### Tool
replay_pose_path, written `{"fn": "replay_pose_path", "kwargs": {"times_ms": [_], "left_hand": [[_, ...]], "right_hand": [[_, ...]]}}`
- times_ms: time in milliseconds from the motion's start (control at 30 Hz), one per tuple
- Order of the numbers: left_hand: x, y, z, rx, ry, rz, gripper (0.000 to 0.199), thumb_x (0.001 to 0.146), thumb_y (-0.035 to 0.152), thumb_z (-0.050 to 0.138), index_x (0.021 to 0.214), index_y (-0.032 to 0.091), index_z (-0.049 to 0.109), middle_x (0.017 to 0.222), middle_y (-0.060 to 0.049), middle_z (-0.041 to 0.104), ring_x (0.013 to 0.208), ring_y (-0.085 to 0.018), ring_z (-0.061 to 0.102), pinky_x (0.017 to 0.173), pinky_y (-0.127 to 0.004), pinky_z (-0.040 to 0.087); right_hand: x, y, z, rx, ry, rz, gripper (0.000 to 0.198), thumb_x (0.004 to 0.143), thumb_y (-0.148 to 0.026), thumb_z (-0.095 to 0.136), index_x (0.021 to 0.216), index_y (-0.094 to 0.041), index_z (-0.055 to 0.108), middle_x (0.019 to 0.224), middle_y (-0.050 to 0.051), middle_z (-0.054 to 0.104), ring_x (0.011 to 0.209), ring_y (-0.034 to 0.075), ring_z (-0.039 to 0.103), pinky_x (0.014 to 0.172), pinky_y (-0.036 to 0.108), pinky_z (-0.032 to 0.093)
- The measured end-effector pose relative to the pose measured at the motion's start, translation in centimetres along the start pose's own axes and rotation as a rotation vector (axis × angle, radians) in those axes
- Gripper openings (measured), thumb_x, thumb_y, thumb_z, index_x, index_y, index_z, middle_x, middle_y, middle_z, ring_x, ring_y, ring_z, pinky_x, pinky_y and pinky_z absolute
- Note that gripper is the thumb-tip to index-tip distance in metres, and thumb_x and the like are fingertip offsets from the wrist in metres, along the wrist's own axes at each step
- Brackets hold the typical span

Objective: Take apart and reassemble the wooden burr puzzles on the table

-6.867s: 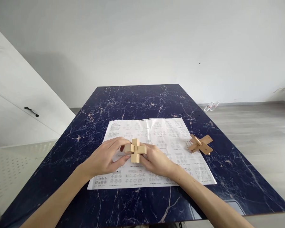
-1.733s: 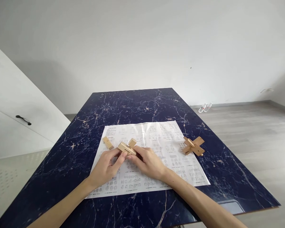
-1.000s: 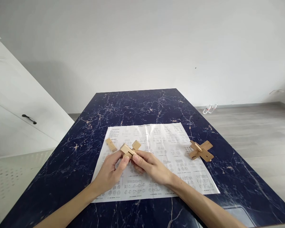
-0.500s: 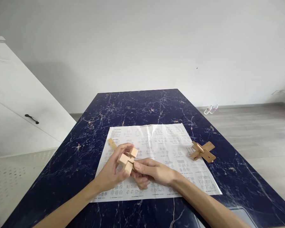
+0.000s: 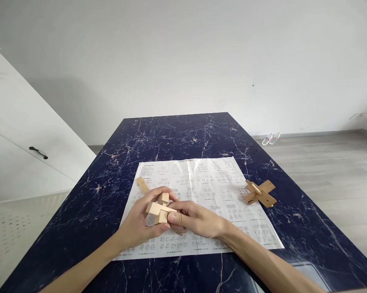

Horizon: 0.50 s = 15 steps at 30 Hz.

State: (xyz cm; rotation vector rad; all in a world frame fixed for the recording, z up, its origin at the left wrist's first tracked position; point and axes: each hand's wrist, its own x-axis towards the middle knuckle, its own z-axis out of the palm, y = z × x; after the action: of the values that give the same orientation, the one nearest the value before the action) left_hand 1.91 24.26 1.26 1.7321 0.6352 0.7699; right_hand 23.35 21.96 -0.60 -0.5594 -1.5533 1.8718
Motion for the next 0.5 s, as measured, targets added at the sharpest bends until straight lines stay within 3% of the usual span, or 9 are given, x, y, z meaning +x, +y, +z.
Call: {"fn": "replay_pose_path", "kwargs": {"times_ms": [267, 500], "left_hand": [[0.00, 0.27, -0.02, 0.085, 0.073, -0.008, 0.056, 0.085, 0.034, 0.083, 0.134, 0.028, 0.058, 0.125, -0.007, 0.071, 0.112, -0.027, 0.070, 0.099, -0.040, 0.057], [-0.12, 0.51, 0.23, 0.107, 0.144, -0.052, 0.054, 0.087, 0.037, 0.082, 0.135, 0.028, 0.058, 0.126, -0.006, 0.072, 0.114, -0.027, 0.071, 0.102, -0.040, 0.058]], "right_hand": [[-0.41, -0.05, 0.20, -0.329, 0.194, -0.099, 0.044, 0.105, -0.061, 0.052, 0.095, -0.019, 0.060, 0.085, 0.000, 0.052, 0.076, 0.015, 0.044, 0.070, 0.028, 0.037], [-0.34, 0.46, 0.86, -0.674, 0.409, -0.230, 0.045, 0.107, -0.061, 0.047, 0.097, -0.020, 0.061, 0.080, 0.001, 0.058, 0.066, 0.015, 0.049, 0.061, 0.027, 0.040]]}}
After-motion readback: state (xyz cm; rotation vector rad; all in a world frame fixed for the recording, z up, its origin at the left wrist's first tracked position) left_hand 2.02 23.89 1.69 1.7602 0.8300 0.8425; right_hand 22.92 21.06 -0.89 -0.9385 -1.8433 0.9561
